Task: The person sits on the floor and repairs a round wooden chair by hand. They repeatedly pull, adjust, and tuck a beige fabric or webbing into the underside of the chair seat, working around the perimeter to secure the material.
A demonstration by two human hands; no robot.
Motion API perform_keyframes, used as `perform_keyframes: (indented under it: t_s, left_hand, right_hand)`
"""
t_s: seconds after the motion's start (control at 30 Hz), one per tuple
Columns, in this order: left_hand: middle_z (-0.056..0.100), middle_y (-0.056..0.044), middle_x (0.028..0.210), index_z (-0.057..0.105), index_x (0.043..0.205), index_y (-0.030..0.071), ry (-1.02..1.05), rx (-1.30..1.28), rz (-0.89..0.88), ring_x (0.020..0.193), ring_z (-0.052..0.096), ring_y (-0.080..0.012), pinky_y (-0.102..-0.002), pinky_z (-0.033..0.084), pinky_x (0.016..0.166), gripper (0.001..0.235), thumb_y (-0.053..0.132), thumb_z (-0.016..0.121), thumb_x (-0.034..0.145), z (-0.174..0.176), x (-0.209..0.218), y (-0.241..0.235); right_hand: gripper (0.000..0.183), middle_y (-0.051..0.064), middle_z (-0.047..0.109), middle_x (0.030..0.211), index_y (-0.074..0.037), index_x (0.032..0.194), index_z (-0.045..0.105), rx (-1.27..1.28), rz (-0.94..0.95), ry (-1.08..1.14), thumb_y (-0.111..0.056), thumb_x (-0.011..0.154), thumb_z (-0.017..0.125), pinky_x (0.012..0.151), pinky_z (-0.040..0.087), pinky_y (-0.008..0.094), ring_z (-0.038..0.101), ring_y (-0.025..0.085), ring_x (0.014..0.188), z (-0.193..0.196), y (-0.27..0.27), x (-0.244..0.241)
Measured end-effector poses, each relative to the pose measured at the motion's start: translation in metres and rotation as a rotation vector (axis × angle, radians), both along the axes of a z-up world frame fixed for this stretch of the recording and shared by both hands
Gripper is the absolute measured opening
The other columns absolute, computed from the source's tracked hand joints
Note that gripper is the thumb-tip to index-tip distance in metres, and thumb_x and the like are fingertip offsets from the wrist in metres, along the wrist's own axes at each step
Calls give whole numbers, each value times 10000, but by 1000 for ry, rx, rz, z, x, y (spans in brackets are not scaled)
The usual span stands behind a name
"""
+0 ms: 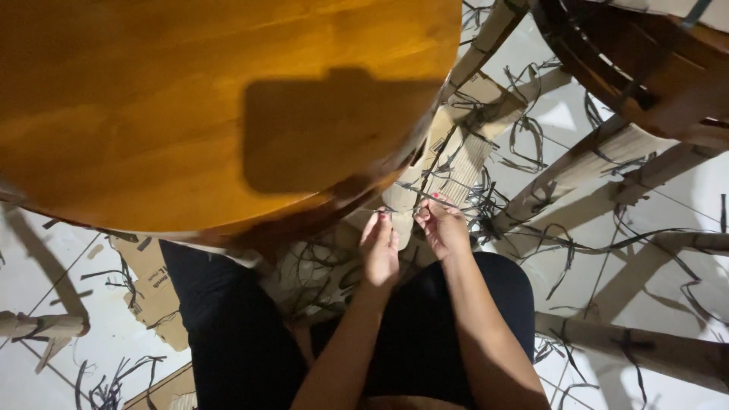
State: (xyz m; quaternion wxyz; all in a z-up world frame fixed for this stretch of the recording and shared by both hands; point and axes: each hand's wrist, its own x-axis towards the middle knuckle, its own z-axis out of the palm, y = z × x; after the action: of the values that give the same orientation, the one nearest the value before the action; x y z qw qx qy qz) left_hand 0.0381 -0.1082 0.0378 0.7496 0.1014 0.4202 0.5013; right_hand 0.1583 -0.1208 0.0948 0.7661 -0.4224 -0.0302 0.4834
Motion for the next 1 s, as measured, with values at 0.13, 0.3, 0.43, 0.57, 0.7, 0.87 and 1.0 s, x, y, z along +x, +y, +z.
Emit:
perform_keyframes:
  t_s: [0.13, 0.3, 0.43, 0.57, 0.7, 0.87, 1.0]
  left_hand:
    - [647, -127, 1233, 622, 1294, 8, 111, 51, 96, 1076, 581, -174, -301, 497, 961, 478, 227, 816, 915, 63, 4, -7]
    - [742, -96, 1068, 752, 1069, 86, 484, 417, 90, 1017, 631, -146, -368, 502, 1007, 154, 202, 744, 969, 14, -4, 1]
    - [752, 18, 902, 746, 910, 188, 737, 672, -81, 851, 627, -102, -272, 493, 889, 54, 236, 766, 925, 17, -21, 16]
    - [774, 22, 864, 750, 810, 196, 1017, 858, -262, 854, 716, -198, -318, 531, 869, 63, 207, 758, 871, 76, -31, 21]
    - [774, -42, 910, 772, 864, 206, 1099, 800, -363, 926, 716, -242, -352, 520, 937, 109, 291, 717, 906, 78, -31, 27]
    - [701, 50, 740, 762, 808, 291, 1457, 1286, -358, 777, 688, -171, -306, 544, 792, 160, 132, 763, 814, 94, -38, 39]
    - [704, -34, 709, 721, 709, 166, 1511, 1482, -336, 728, 707, -254, -363, 575, 696, 90, 122, 800, 709, 87, -41, 46]
  right_hand:
    - [54, 88, 641, 826, -28, 1064, 603, -21, 27, -50, -57, 1018, 600, 638, 594, 287, 534, 102, 589, 12, -10, -2]
    - [81, 105, 673, 833, -20, 1011, 635, -27, 52, -244, -99, 1030, 628, 629, 565, 274, 565, 119, 579, 38, -27, -4]
    - [75, 79, 696, 704, -41, 913, 693, -58, 95, -626, -69, 934, 760, 629, 494, 196, 604, 90, 598, 43, -36, 7]
    - [143, 95, 773, 820, -63, 796, 735, 46, 135, -968, -16, 788, 870, 769, 525, 300, 623, 105, 758, 90, -45, -9]
    - [169, 128, 760, 817, -61, 711, 728, 232, 175, -1164, -31, 734, 893, 774, 559, 355, 716, 247, 748, 123, -39, -17]
    - [87, 142, 777, 1018, -91, 778, 771, 348, 218, -1278, -90, 776, 858, 847, 565, 411, 742, 303, 878, 99, -25, -19]
    - [117, 163, 778, 933, -40, 769, 716, 358, 250, -1217, -64, 809, 823, 760, 555, 419, 733, 324, 795, 111, -16, -31]
